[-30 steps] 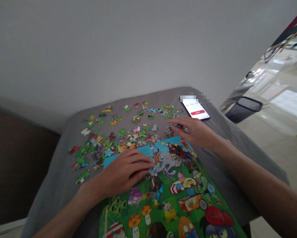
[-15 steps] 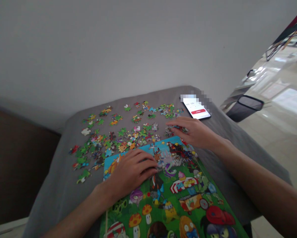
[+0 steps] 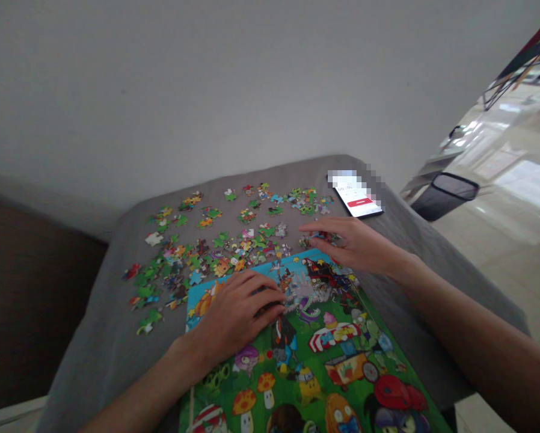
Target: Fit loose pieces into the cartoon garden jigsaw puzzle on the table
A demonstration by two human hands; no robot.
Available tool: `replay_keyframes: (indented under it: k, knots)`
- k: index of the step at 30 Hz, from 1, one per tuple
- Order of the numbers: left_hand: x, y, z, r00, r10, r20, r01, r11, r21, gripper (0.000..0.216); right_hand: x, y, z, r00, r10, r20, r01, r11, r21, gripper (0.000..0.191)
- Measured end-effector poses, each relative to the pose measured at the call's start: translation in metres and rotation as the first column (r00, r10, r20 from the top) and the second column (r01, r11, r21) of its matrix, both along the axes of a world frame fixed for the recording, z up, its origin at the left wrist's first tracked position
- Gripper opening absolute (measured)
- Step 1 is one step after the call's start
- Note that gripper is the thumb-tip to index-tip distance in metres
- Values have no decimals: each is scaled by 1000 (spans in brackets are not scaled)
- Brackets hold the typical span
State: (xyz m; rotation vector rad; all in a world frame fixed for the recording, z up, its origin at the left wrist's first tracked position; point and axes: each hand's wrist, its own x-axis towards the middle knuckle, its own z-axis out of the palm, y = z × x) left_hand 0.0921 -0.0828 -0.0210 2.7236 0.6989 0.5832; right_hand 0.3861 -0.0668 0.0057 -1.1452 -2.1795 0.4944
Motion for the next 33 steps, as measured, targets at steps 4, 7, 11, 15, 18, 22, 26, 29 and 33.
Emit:
replay_keyframes:
  k: [4,7,11,15,18,22,26,29,33]
  knots:
    - [1,0,1,1000,-9,12,9,1000,12,15,-11,-8,4,983,181,-11,-179,965,-192,29]
    - [1,-1,1,1000,-17,12,17,1000,18,17,-19,-11,3,958,285,-5,-278,931,-237,29]
    - [2,-2,1,1000,-29,5,29,999,32,15,-24,-11,1,956,294,-12,-289,929,-230,30]
    - [2,-3,1,999,-38,14,37,999,27,13,-24,-12,1,951,307,-39,-308,922,-234,29]
    - [2,-3,0,999,-34,29,33,999,20,14,-25,-13,0,952,307,-9,-301,926,-229,28]
    - [3,-3,-1,999,-33,39,32,999,23,16,-27,-14,-4,951,311,5,-301,924,-236,29]
    - [3,-4,-1,998,-39,56,38,999,26,17,-27,-13,-6,946,326,-3,-317,918,-237,30]
    - [3,-3,-2,997,-46,62,44,999,29,16,-28,-13,-6,947,323,-2,-314,919,-240,30]
    - [2,-4,-2,997,-46,61,44,999,31,16,-28,-14,-5,948,318,4,-307,920,-243,31]
